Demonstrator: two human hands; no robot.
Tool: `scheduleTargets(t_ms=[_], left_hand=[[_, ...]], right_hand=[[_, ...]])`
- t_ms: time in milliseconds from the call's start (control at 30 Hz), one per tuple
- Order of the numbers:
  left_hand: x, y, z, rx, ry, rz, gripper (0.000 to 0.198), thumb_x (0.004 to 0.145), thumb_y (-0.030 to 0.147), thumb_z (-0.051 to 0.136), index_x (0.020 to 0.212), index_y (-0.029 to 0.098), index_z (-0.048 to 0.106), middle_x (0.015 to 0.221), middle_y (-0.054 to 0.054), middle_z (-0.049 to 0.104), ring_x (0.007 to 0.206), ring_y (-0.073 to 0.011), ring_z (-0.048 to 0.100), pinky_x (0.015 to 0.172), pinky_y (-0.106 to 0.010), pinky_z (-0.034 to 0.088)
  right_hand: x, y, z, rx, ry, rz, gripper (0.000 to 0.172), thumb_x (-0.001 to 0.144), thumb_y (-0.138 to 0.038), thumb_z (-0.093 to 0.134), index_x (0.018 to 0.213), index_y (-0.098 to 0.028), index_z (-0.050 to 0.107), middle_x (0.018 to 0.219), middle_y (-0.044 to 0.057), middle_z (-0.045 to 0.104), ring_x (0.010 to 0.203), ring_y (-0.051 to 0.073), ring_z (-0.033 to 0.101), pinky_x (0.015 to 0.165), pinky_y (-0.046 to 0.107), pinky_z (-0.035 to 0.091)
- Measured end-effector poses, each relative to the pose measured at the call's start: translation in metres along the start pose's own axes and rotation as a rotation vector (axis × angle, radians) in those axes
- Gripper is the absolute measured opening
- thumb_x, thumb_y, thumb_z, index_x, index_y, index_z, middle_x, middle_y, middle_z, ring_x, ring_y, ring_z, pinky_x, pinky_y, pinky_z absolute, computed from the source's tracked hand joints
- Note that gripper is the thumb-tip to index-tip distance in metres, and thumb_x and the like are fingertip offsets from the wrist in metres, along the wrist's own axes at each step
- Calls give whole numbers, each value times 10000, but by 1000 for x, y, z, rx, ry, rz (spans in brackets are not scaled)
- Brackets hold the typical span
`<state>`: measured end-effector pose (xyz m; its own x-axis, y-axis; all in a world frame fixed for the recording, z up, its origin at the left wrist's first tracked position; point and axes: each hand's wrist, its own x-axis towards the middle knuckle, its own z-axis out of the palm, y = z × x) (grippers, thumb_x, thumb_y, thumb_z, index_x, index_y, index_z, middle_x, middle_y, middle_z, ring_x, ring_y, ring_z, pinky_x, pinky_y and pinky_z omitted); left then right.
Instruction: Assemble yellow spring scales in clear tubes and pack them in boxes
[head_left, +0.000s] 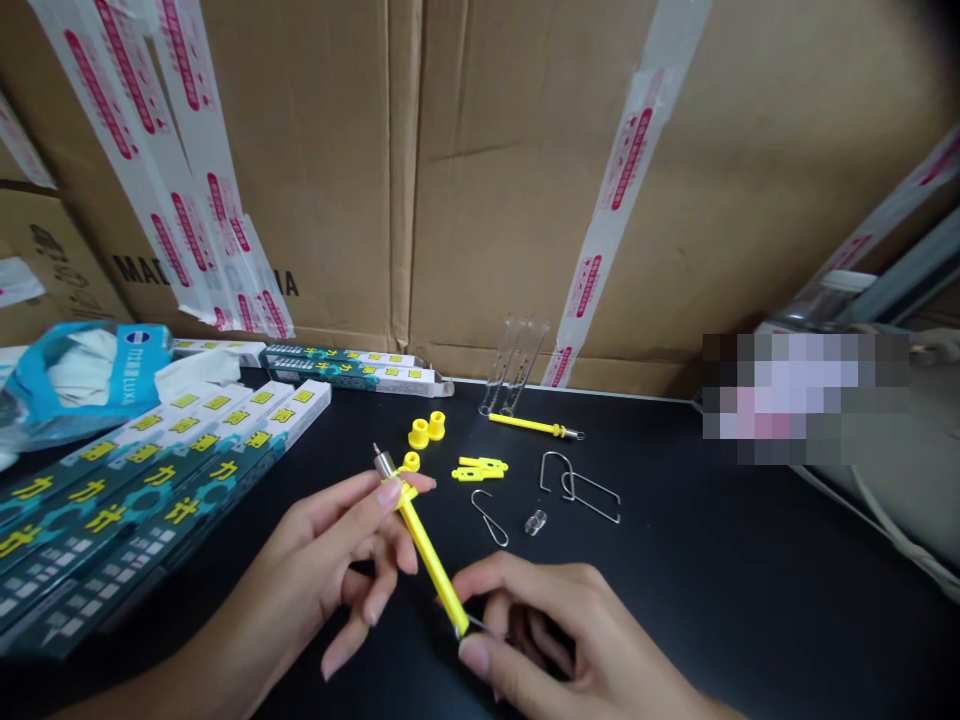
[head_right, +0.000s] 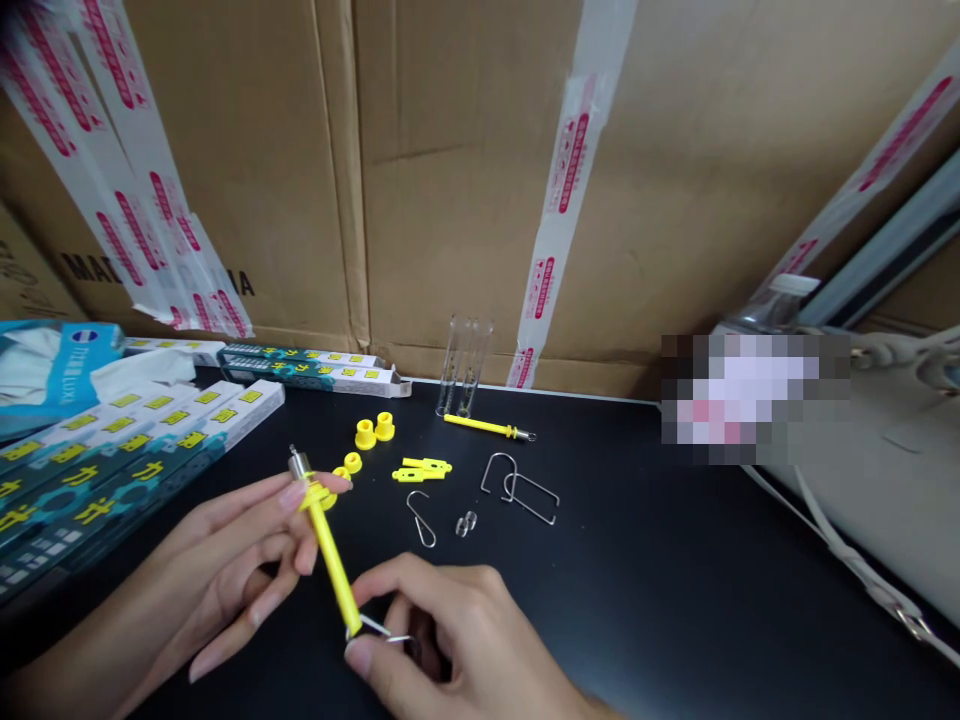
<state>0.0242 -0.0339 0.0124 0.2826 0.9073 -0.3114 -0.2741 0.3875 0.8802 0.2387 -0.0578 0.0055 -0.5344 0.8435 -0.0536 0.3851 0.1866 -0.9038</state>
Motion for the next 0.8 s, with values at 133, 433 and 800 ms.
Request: scheduleTargets(t_ms=[133, 433, 800], left_hand=[[-7, -3, 0, 139, 44, 79, 480, 796, 568, 746, 1126, 220, 742, 644, 56, 546, 316, 14, 360, 283, -72, 270], [-5, -2, 0, 153, 74, 143, 405, 746, 530, 788, 949, 180, 818, 967, -93, 710, 397, -39, 486, 337, -168, 400], [0, -5, -1, 130, 120, -5, 483, 753, 608, 759, 950, 168, 736, 553, 48, 556, 381, -44, 414, 319, -108, 311]], right_hand=[[-2, 0, 0, -97, 25, -132, 150, 855, -283, 698, 973, -194, 725, 715, -12, 622, 597, 112, 544, 568, 205, 435], [2, 4, 0, -173, 46, -306, 79, 885, -239, 690, 936, -193, 728, 775, 24, 701, 690, 143, 625, 650, 236, 490], [2, -4, -5, -174, 0, -482, 294, 978, -366, 597, 840, -182, 780, 871, 85, 771, 782, 171, 701, 737, 261, 557]])
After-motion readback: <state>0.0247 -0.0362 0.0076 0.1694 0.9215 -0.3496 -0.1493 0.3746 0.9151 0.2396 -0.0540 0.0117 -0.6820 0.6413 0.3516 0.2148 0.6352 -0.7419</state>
